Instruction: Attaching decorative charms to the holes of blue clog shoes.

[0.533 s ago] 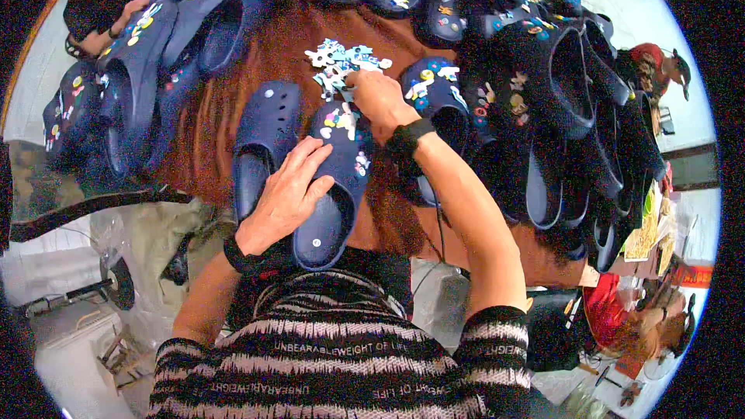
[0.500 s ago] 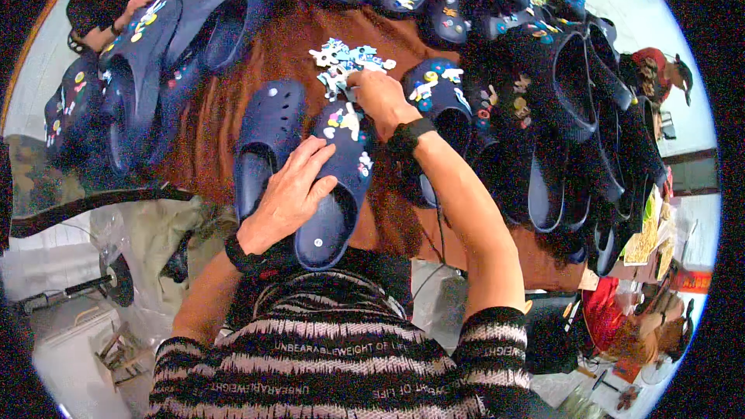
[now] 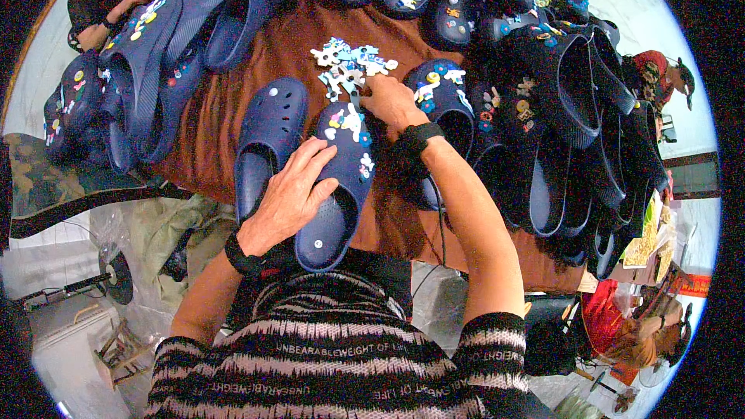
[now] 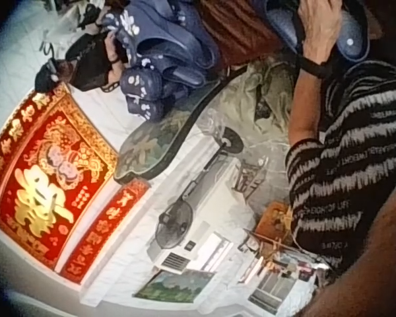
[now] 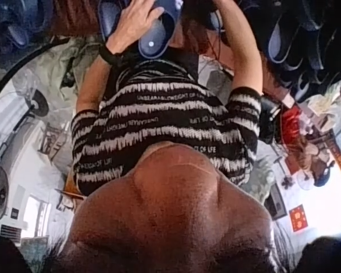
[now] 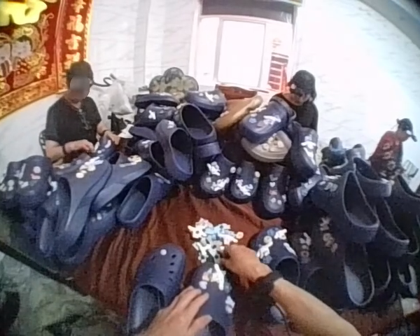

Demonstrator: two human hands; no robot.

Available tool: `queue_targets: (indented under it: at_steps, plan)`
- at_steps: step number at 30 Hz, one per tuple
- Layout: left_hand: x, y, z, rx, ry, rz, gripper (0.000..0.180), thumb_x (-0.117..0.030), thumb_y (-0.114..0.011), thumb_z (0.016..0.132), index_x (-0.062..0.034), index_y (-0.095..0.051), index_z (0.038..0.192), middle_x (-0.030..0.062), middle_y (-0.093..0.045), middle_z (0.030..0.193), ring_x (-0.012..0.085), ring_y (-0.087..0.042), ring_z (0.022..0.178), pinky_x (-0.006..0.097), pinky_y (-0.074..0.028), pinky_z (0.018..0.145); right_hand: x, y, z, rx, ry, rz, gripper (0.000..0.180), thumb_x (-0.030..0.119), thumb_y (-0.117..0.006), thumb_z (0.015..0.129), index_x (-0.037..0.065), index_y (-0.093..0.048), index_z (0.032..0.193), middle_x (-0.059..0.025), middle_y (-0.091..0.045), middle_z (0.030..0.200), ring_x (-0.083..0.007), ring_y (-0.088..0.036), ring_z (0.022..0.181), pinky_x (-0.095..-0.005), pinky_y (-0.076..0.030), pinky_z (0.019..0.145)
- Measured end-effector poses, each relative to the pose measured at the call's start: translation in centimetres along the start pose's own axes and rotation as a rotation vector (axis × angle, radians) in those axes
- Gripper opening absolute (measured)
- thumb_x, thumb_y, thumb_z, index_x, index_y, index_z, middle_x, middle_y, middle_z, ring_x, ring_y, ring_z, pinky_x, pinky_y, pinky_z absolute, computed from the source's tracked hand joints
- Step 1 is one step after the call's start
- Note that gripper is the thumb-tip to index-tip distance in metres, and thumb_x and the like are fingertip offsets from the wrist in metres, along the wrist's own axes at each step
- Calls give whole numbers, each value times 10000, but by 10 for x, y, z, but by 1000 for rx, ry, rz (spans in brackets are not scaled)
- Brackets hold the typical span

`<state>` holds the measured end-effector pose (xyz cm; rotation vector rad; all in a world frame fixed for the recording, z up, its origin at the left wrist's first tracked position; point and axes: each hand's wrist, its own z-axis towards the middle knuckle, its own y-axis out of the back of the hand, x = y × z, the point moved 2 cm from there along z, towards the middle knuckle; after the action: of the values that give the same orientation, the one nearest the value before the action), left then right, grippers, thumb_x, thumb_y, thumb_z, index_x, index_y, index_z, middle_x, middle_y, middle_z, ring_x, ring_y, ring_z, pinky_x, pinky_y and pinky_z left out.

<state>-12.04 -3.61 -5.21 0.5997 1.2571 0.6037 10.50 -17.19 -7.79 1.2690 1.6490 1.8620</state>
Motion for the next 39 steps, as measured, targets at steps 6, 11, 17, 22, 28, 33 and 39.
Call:
queue_targets:
  at_steps: [6,11,17,22,28,33,39]
  plan:
    - [-3,0,2,2,-4,6,478,-290,-575,970,-13,-509,1354,201,-469,1393,399,-443,1330,453,-411,1080,-21,-3,15,-274,18,90,226,125,-613,851,19,-696,1034,-216,-707,939,-390,-684,900,-447,-526,803]
    - [-3,0,2,14,12,2,481,-303,-571,973,-20,-508,1358,202,-465,1400,402,-443,1330,457,-415,1077,-19,-11,20,-111,131,211,303,62,-514,851,110,-748,1037,-195,-721,987,-384,-690,933,-476,-539,824]
    - [-1,0,0,14,19,9,486,-310,-570,975,-23,-504,1361,204,-455,1412,406,-443,1327,459,-416,1075,-11,-8,27,-192,9,148,280,66,-519,852,94,-753,1005,-192,-724,974,-373,-690,950,-463,-532,849]
    - [-4,2,2,20,7,-18,484,-304,-576,973,-22,-501,1360,206,-457,1403,402,-431,1337,462,-410,1080,-1,-8,38,-185,74,145,277,137,-592,854,114,-733,1091,-200,-718,1003,-382,-679,972,-479,-525,863]
    - [-3,2,2,-4,-6,1,483,-281,-611,950,9,-508,1322,200,-462,1377,409,-420,1338,477,-423,1063,-2,-14,47,-144,93,83,263,136,-633,831,84,-698,1081,-194,-713,997,-385,-674,975,-477,-524,854]
    - [-6,1,3,11,-4,-8,485,-294,-594,960,-6,-504,1340,203,-457,1393,404,-423,1341,470,-416,1074,-23,-13,50,-158,17,359,215,96,-634,860,13,-645,1058,-177,-709,910,-304,-705,883,-427,-547,787]
    - [-3,0,1,15,10,12,496,-331,-561,979,-21,-502,1362,207,-457,1404,397,-434,1335,456,-402,1087,-5,5,14,137,-58,1085,175,102,-564,994,32,-625,1143,-11,-659,898,-93,-638,780,-246,-531,736]
